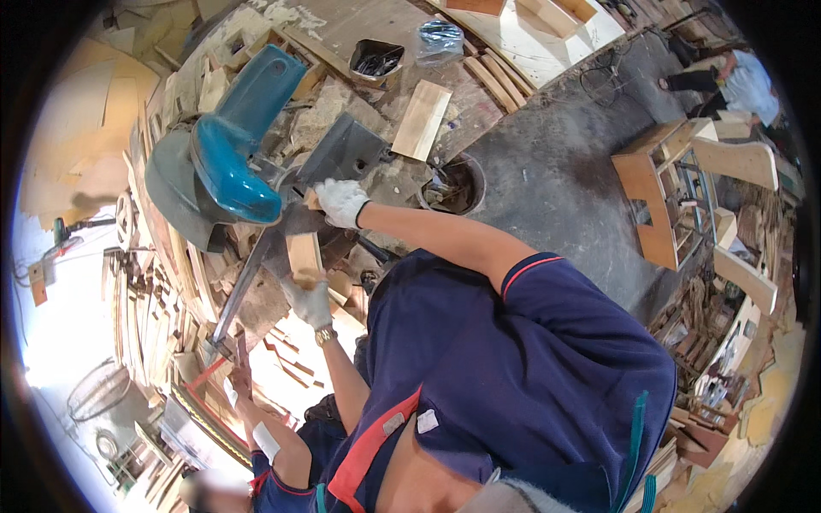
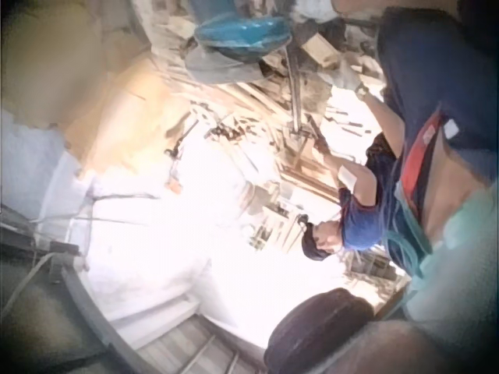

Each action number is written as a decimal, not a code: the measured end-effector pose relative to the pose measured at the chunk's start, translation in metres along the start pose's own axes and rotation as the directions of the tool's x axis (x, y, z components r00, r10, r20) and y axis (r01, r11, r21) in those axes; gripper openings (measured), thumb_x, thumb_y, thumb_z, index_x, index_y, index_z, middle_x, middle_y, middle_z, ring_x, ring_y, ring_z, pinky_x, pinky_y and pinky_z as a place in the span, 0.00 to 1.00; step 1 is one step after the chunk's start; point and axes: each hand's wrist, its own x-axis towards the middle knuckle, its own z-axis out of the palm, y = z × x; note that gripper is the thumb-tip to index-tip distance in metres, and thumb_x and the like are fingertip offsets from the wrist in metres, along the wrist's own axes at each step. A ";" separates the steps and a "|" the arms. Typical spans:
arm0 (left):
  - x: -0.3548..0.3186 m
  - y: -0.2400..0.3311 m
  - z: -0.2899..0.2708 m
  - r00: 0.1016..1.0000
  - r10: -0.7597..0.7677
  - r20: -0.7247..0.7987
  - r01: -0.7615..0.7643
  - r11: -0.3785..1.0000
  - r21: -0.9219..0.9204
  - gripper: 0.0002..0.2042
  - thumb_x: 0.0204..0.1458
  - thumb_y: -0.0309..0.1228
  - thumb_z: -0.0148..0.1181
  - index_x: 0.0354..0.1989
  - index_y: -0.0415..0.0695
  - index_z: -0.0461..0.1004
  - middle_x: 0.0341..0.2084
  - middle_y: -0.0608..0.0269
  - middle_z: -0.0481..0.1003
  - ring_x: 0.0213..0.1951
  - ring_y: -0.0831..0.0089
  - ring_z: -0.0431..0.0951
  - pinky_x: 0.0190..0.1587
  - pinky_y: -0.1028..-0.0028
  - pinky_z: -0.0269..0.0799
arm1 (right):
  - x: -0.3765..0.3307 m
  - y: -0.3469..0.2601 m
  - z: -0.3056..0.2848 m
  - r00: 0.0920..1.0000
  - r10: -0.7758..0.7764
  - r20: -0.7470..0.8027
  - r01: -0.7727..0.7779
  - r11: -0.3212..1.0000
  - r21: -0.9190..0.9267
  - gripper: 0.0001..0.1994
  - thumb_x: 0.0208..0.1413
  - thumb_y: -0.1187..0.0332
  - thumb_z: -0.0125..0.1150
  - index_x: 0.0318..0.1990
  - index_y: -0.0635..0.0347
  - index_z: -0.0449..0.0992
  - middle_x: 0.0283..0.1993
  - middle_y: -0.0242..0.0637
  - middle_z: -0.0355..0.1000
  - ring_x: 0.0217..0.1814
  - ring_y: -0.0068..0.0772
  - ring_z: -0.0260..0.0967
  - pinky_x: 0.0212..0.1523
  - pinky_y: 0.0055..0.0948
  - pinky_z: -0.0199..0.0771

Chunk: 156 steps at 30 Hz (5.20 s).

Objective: The person assembles a small wooden box by fitting pre-cut pieces together. They then use a pen to mark a circle on a flat wooden board and use a jigsaw to cut along the marked line. The person also uses a circular saw to cut a small wooden piece.

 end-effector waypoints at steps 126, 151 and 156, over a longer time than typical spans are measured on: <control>-0.051 -0.040 -0.056 0.878 -0.457 0.141 0.396 0.529 -0.751 0.29 0.59 0.39 0.75 0.64 0.40 0.70 0.50 0.61 0.78 0.48 0.74 0.78 0.49 0.73 0.76 | 0.028 0.045 -0.016 0.930 -0.328 0.165 0.365 0.880 -0.305 0.26 0.51 0.68 0.73 0.59 0.53 0.76 0.62 0.43 0.72 0.70 0.53 0.67 0.70 0.57 0.68; -0.065 -0.048 -0.054 0.844 -0.518 0.141 0.435 0.505 -0.745 0.28 0.59 0.34 0.75 0.63 0.39 0.69 0.49 0.63 0.80 0.40 0.81 0.78 0.38 0.79 0.75 | 0.026 -0.018 0.034 0.846 -0.524 -0.092 0.508 0.847 -0.154 0.19 0.51 0.69 0.73 0.51 0.55 0.77 0.53 0.43 0.75 0.59 0.53 0.73 0.59 0.50 0.76; -0.067 -0.046 -0.056 0.843 -0.522 0.126 0.427 0.508 -0.749 0.27 0.59 0.34 0.76 0.62 0.40 0.70 0.48 0.64 0.79 0.38 0.82 0.77 0.35 0.81 0.74 | 0.006 -0.006 0.023 0.914 -0.394 -0.097 0.384 0.917 -0.111 0.17 0.53 0.68 0.73 0.50 0.52 0.79 0.53 0.43 0.75 0.59 0.54 0.72 0.60 0.49 0.75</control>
